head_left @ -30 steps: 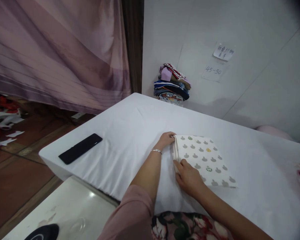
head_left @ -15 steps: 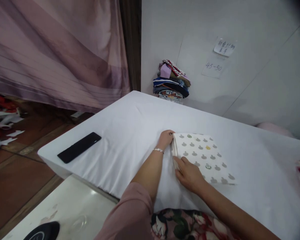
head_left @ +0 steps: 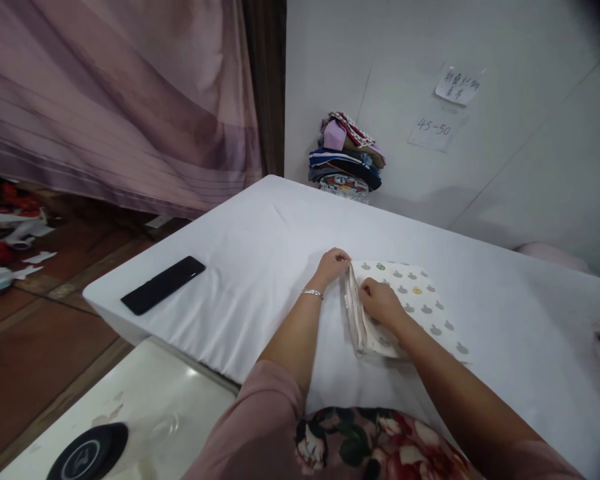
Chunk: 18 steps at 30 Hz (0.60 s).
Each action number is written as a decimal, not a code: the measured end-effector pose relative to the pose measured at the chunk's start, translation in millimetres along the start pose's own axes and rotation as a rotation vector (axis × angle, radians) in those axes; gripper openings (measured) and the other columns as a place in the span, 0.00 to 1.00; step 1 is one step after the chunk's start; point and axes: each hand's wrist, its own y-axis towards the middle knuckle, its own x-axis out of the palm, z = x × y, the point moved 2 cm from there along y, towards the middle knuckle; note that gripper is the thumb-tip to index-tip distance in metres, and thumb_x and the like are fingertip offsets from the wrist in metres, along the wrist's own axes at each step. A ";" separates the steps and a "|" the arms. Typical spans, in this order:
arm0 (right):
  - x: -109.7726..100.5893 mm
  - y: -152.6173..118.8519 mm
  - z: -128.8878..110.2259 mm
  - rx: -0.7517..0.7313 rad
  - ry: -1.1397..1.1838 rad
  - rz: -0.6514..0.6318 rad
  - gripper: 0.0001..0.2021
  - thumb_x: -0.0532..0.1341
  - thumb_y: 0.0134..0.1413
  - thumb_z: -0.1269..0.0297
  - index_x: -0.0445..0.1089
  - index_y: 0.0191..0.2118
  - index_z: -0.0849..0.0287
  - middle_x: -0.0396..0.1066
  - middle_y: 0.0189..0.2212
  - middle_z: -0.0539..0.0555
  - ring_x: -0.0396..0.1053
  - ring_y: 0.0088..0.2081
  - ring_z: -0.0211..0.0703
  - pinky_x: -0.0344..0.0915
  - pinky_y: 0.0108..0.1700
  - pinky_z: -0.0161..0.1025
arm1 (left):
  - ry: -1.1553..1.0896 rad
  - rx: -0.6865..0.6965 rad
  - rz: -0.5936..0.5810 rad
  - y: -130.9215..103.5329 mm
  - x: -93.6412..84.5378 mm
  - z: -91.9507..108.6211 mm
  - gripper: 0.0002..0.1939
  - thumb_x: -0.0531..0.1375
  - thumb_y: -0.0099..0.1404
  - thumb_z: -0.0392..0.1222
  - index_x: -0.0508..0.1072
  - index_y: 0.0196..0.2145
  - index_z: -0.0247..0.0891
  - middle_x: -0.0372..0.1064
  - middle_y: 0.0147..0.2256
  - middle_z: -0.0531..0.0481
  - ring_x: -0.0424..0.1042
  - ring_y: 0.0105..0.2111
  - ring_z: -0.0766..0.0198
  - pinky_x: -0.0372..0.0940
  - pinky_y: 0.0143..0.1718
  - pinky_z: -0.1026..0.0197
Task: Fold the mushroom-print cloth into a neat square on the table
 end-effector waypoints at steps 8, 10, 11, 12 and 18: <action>0.5 2.7 18.3 0.124 0.696 -0.063 0.08 0.55 0.48 0.61 0.63 0.24 0.58 0.61 0.14 0.45 0.57 0.16 0.34 0.53 0.20 0.32 | 0.251 -0.112 -0.102 -30.9 1.5 12.4 0.08 0.59 0.54 0.42 0.75 0.24 0.35 0.70 0.23 0.53 0.66 0.27 0.67 0.59 0.30 0.66; 0.9 2.6 19.7 0.137 0.743 -0.060 0.08 0.55 0.47 0.61 0.63 0.24 0.58 0.60 0.13 0.45 0.56 0.15 0.32 0.51 0.19 0.31 | 0.359 -0.158 -0.109 -42.4 7.4 11.1 0.09 0.59 0.54 0.43 0.75 0.23 0.35 0.70 0.22 0.53 0.66 0.25 0.67 0.57 0.28 0.66; 1.5 2.6 20.4 0.139 0.755 -0.055 0.08 0.55 0.47 0.61 0.63 0.24 0.58 0.60 0.13 0.45 0.55 0.14 0.32 0.51 0.18 0.31 | 0.388 -0.177 -0.106 -47.4 10.9 10.7 0.10 0.60 0.54 0.44 0.76 0.24 0.36 0.71 0.23 0.52 0.66 0.26 0.66 0.57 0.28 0.66; 2.2 2.7 21.0 0.138 0.763 -0.050 0.07 0.56 0.46 0.61 0.63 0.24 0.58 0.60 0.13 0.45 0.55 0.14 0.32 0.50 0.18 0.31 | 0.404 -0.191 -0.091 -51.4 14.2 10.9 0.10 0.60 0.54 0.45 0.76 0.25 0.36 0.72 0.24 0.51 0.67 0.27 0.65 0.57 0.28 0.66; 7.7 2.9 21.3 0.078 0.777 -0.075 0.10 0.55 0.48 0.58 0.64 0.24 0.59 0.63 0.15 0.46 0.55 0.15 0.32 0.51 0.18 0.31 | 0.454 -0.252 0.064 -55.4 28.1 17.8 0.09 0.59 0.55 0.44 0.77 0.28 0.39 0.75 0.31 0.46 0.70 0.33 0.60 0.58 0.33 0.64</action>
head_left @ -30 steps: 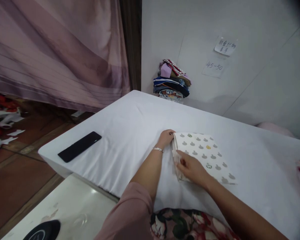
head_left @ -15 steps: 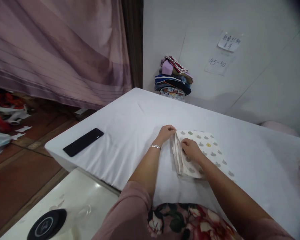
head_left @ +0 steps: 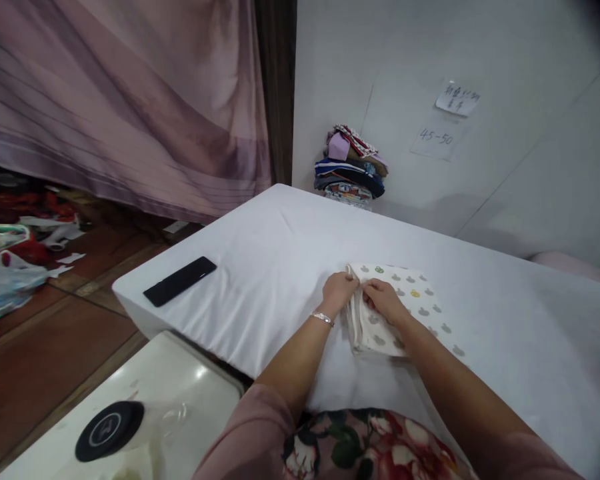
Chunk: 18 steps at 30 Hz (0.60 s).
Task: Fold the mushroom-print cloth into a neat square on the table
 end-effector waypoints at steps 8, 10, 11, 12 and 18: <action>-46.7 13.4 13.6 -0.281 -0.386 0.297 0.18 0.50 0.55 0.55 0.68 0.43 0.60 0.72 0.41 0.59 0.68 0.42 0.48 0.65 0.42 0.43 | -0.161 -0.094 -0.021 9.6 4.2 -7.6 0.05 0.57 0.53 0.38 0.72 0.23 0.36 0.72 0.26 0.50 0.69 0.28 0.64 0.57 0.27 0.65; -64.3 19.8 25.1 -0.279 -0.672 0.356 0.21 0.48 0.57 0.55 0.65 0.51 0.60 0.62 0.55 0.62 0.57 0.57 0.54 0.56 0.54 0.51 | -0.180 -0.101 -0.005 9.4 4.5 -10.3 0.06 0.56 0.54 0.38 0.72 0.24 0.36 0.73 0.27 0.50 0.69 0.28 0.65 0.57 0.27 0.66; -70.8 23.2 32.6 -0.224 -0.795 0.353 0.23 0.47 0.57 0.54 0.63 0.54 0.59 0.57 0.59 0.62 0.51 0.60 0.55 0.51 0.57 0.54 | -0.191 -0.102 0.001 9.2 4.8 -11.1 0.05 0.56 0.54 0.38 0.72 0.24 0.36 0.73 0.28 0.50 0.69 0.28 0.65 0.58 0.27 0.66; -75.4 26.2 40.5 -0.156 -0.891 0.339 0.25 0.46 0.58 0.53 0.61 0.57 0.58 0.54 0.61 0.61 0.47 0.62 0.56 0.48 0.58 0.57 | -0.200 -0.101 0.006 9.0 5.3 -11.4 0.05 0.56 0.54 0.38 0.72 0.24 0.36 0.73 0.28 0.50 0.69 0.29 0.65 0.58 0.27 0.66; -73.7 33.2 63.0 -0.040 -1.072 0.284 0.28 0.40 0.61 0.49 0.54 0.61 0.56 0.49 0.64 0.59 0.43 0.64 0.56 0.45 0.59 0.58 | -0.158 -0.054 0.016 10.3 8.4 -7.5 0.05 0.57 0.54 0.39 0.73 0.26 0.38 0.73 0.28 0.50 0.68 0.29 0.64 0.57 0.28 0.65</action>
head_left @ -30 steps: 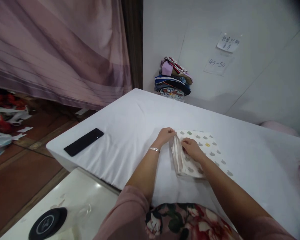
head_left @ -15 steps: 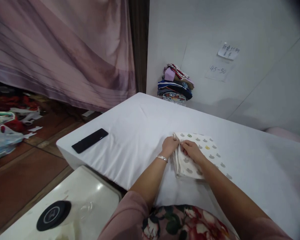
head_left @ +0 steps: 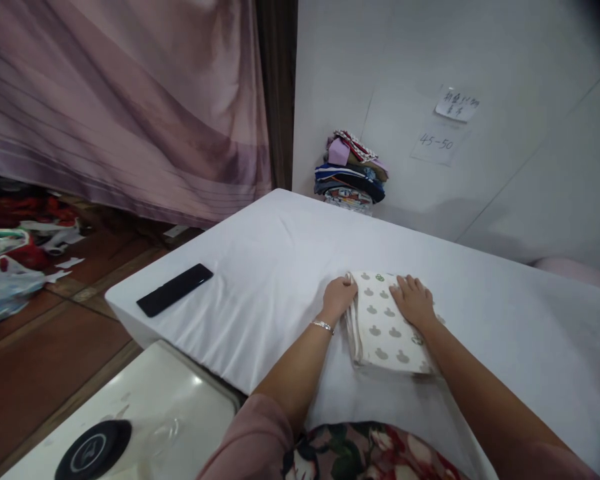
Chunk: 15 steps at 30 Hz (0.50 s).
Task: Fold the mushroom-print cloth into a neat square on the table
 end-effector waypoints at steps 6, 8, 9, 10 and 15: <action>-9.5 5.3 10.3 0.001 0.023 -0.051 0.30 0.38 0.61 0.47 0.53 0.62 0.55 0.47 0.64 0.60 0.43 0.64 0.57 0.47 0.58 0.59 | 0.056 0.038 0.033 3.2 -2.0 2.9 0.06 0.56 0.54 0.39 0.67 0.21 0.39 0.68 0.23 0.53 0.63 0.24 0.66 0.53 0.26 0.65; -9.0 7.9 18.3 0.031 0.031 -0.059 0.30 0.38 0.60 0.46 0.52 0.63 0.54 0.46 0.64 0.60 0.43 0.64 0.58 0.49 0.57 0.59 | 0.030 0.026 0.042 4.6 -2.9 1.2 0.07 0.56 0.54 0.39 0.66 0.20 0.38 0.66 0.22 0.54 0.62 0.24 0.67 0.52 0.25 0.65; -7.4 8.9 21.6 0.045 0.031 -0.061 0.30 0.39 0.60 0.46 0.51 0.63 0.54 0.46 0.64 0.60 0.43 0.63 0.58 0.51 0.56 0.59 | 0.018 0.020 0.043 5.1 -3.1 0.3 0.07 0.56 0.54 0.39 0.66 0.20 0.38 0.66 0.22 0.54 0.62 0.24 0.67 0.52 0.25 0.65; -5.3 9.5 24.0 0.050 0.030 -0.063 0.29 0.39 0.60 0.46 0.51 0.63 0.53 0.46 0.64 0.60 0.43 0.63 0.59 0.53 0.55 0.58 | 0.009 0.015 0.040 5.4 -3.2 -0.4 0.08 0.56 0.54 0.40 0.66 0.20 0.38 0.66 0.22 0.54 0.61 0.24 0.67 0.52 0.25 0.66; 1.2 8.8 23.8 0.040 0.017 -0.039 0.29 0.40 0.60 0.47 0.51 0.63 0.52 0.46 0.64 0.59 0.44 0.63 0.59 0.55 0.54 0.58 | 0.063 0.038 -0.074 -0.6 -4.7 1.8 0.14 0.55 0.56 0.46 0.63 0.16 0.38 0.58 0.17 0.56 0.58 0.21 0.68 0.49 0.23 0.65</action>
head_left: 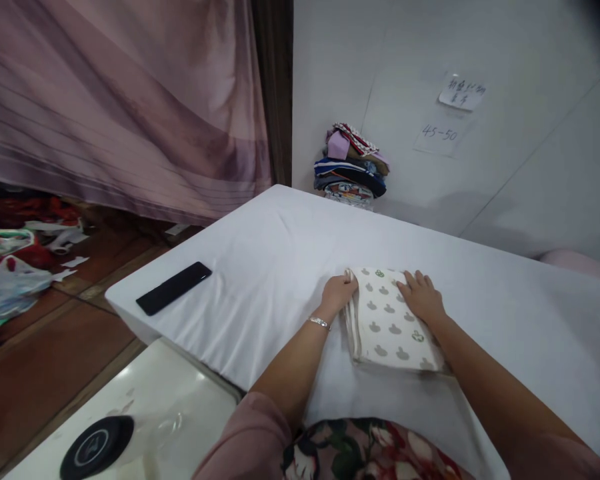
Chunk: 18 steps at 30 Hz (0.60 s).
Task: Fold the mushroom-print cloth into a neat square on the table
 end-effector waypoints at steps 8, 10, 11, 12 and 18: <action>-18.4 2.9 -1.3 0.038 0.083 -0.134 0.29 0.41 0.60 0.46 0.51 0.63 0.53 0.44 0.65 0.59 0.42 0.64 0.59 0.52 0.56 0.56 | 0.116 0.029 -0.137 -27.8 -4.3 10.2 0.11 0.57 0.48 0.37 0.60 0.13 0.38 0.51 0.15 0.57 0.53 0.19 0.70 0.46 0.21 0.64; -25.1 0.1 3.1 0.027 0.123 -0.164 0.30 0.40 0.62 0.47 0.50 0.64 0.57 0.43 0.65 0.62 0.42 0.64 0.58 0.51 0.57 0.54 | 0.105 0.034 -0.121 -32.8 -6.0 10.1 0.11 0.57 0.48 0.36 0.58 0.13 0.38 0.50 0.15 0.57 0.52 0.18 0.70 0.46 0.21 0.64; -27.2 -3.1 5.7 0.025 0.131 -0.156 0.30 0.40 0.62 0.48 0.49 0.64 0.58 0.43 0.65 0.64 0.42 0.64 0.58 0.50 0.57 0.54 | 0.095 0.037 -0.106 -34.7 -7.0 9.7 0.12 0.56 0.48 0.37 0.58 0.13 0.38 0.49 0.15 0.57 0.51 0.18 0.70 0.46 0.21 0.64; -28.0 -7.5 8.0 0.024 0.129 -0.137 0.30 0.40 0.62 0.48 0.49 0.64 0.59 0.42 0.65 0.65 0.42 0.64 0.58 0.50 0.57 0.54 | 0.081 0.038 -0.091 -36.2 -7.9 9.1 0.12 0.56 0.48 0.37 0.58 0.13 0.38 0.48 0.15 0.57 0.51 0.19 0.70 0.45 0.21 0.64; -11.7 -37.1 11.2 -0.041 0.062 -0.068 0.27 0.42 0.61 0.49 0.53 0.62 0.53 0.43 0.65 0.60 0.43 0.63 0.59 0.54 0.56 0.56 | -0.046 -0.014 -0.113 -43.7 -7.0 6.9 0.15 0.57 0.50 0.40 0.55 0.12 0.39 0.45 0.14 0.58 0.48 0.18 0.71 0.44 0.20 0.64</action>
